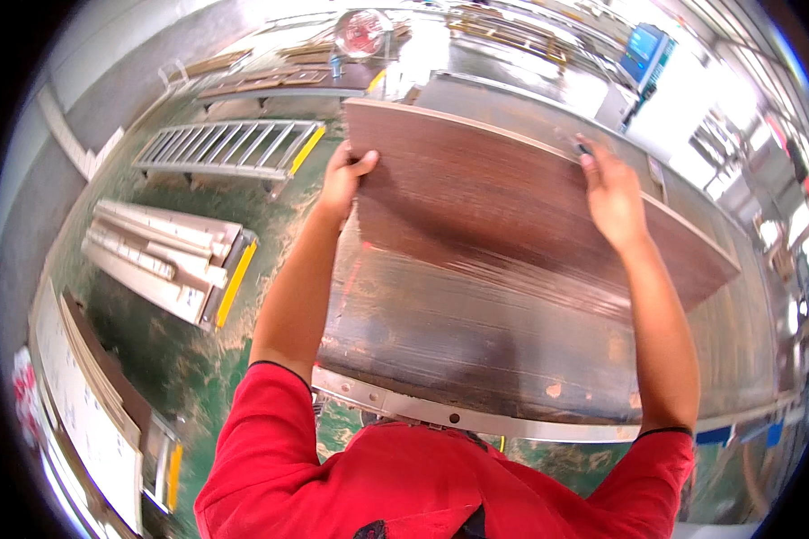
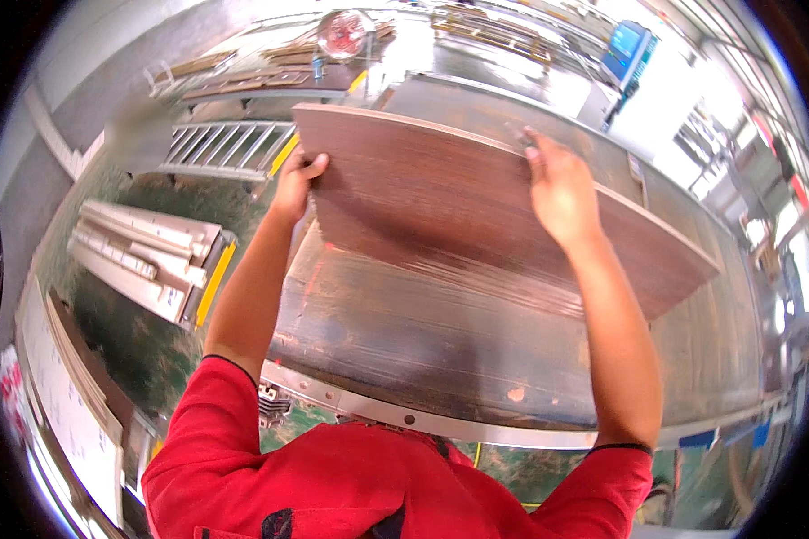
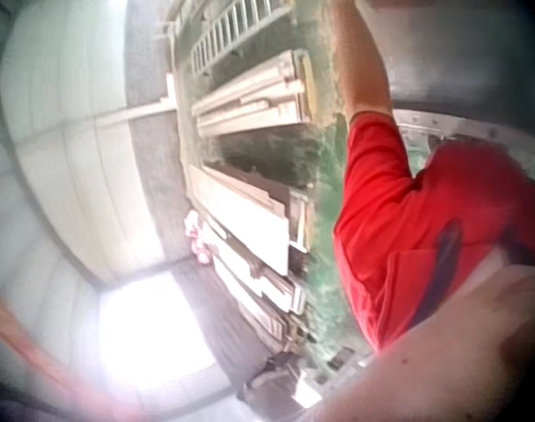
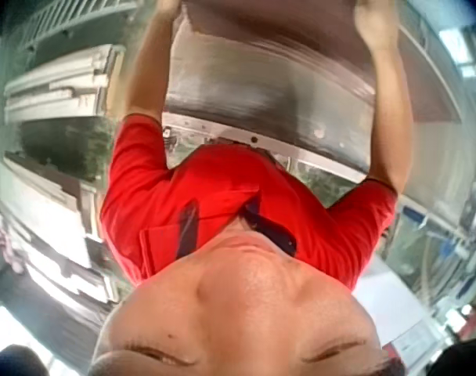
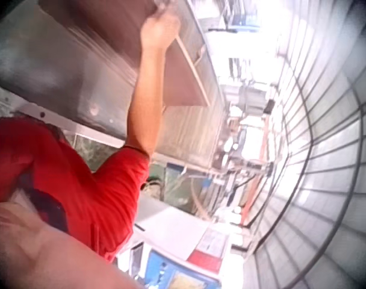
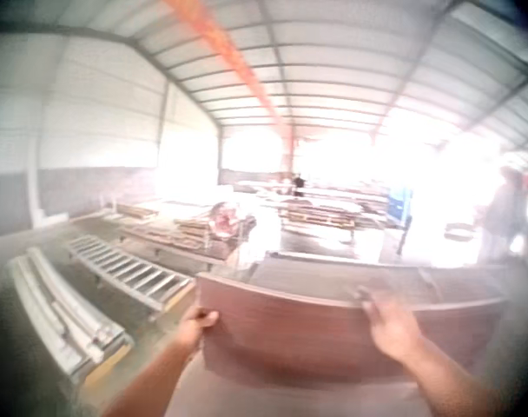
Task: The person wipes the edges and surfaces of wooden furniture panels with a cloth and then stacks them on top of each other.
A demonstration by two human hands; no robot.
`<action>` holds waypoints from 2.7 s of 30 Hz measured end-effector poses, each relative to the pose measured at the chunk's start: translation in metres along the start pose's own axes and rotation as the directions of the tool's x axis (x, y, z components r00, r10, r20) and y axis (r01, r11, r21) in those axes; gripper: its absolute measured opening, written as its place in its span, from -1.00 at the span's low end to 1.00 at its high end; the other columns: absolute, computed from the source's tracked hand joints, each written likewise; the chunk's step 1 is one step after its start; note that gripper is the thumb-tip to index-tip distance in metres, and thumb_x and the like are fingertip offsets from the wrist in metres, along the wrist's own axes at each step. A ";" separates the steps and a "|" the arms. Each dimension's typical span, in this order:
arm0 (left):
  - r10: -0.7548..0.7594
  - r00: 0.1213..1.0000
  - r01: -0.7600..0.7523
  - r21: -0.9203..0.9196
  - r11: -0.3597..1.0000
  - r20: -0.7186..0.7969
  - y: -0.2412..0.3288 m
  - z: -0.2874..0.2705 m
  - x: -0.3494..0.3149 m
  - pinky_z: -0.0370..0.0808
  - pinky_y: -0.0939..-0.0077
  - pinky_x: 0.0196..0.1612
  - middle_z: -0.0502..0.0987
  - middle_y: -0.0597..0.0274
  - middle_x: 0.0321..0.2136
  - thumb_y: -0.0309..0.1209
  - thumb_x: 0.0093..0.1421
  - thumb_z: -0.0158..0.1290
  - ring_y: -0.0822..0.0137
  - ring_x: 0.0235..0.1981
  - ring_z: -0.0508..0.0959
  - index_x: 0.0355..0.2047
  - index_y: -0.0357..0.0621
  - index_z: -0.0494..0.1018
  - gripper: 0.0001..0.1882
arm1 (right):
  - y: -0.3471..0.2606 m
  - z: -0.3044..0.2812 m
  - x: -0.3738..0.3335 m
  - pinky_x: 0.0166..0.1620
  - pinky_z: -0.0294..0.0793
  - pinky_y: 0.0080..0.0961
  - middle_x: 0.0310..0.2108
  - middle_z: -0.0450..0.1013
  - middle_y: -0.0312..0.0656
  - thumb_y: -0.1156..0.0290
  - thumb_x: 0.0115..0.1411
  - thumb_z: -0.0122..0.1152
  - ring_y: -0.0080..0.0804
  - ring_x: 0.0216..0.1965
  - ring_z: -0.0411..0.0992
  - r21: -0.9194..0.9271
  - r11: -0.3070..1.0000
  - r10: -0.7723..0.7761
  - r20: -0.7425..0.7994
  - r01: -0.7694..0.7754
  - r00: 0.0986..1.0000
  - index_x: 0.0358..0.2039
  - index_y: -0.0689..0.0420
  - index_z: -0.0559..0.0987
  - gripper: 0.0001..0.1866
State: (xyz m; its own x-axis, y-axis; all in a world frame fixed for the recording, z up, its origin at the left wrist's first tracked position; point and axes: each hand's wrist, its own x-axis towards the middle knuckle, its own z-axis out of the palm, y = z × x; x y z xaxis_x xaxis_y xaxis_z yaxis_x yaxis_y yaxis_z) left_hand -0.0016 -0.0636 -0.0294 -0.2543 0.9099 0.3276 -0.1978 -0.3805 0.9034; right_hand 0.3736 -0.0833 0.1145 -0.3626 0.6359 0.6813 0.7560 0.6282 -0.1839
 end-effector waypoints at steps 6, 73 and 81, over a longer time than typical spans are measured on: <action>0.025 0.998 -0.020 -0.088 0.996 0.054 -0.001 0.001 -0.005 0.36 0.45 -0.05 0.48 0.22 -0.19 -0.43 0.12 0.13 0.39 -0.16 0.45 -0.08 -0.19 0.34 -0.63 | -0.108 0.073 0.048 -0.07 0.37 -0.21 -0.19 0.47 0.03 0.46 0.17 -0.02 -0.02 -0.14 0.42 0.002 0.979 -0.202 0.126 0.204 0.971 -0.11 0.21 0.47 -0.73; -0.111 0.974 0.081 0.154 0.985 0.200 -0.019 -0.015 -0.023 0.24 0.43 0.10 0.41 0.17 -0.04 -0.05 0.17 0.04 0.34 -0.01 0.37 0.04 -0.36 0.30 -0.37 | 0.040 -0.074 -0.291 0.20 0.13 -0.26 0.14 0.26 -0.04 0.24 -0.01 0.31 -0.11 0.18 0.17 -0.295 0.823 0.559 0.575 -0.486 0.597 0.12 0.11 0.34 -0.34; -0.129 0.983 0.119 0.082 0.990 0.128 -0.036 -0.048 -0.019 0.22 0.43 0.04 0.36 0.27 -0.03 -0.03 0.26 -0.08 0.40 -0.05 0.34 0.07 -0.25 0.28 -0.43 | 0.127 -0.119 -0.297 -0.09 0.32 -0.55 -0.22 0.45 -0.21 0.32 0.11 0.14 -0.51 -0.20 0.38 0.420 0.381 0.904 0.015 -0.824 0.426 -0.09 0.24 0.48 -0.63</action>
State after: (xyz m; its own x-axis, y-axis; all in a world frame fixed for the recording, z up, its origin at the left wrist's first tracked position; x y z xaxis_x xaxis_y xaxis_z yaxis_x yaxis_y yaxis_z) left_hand -0.0351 -0.0757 -0.0814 -0.1030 0.9649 0.2415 -0.1485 -0.2550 0.9555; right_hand 0.6424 -0.2453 -0.0265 0.5212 0.8458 0.1138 0.3582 -0.0958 -0.9287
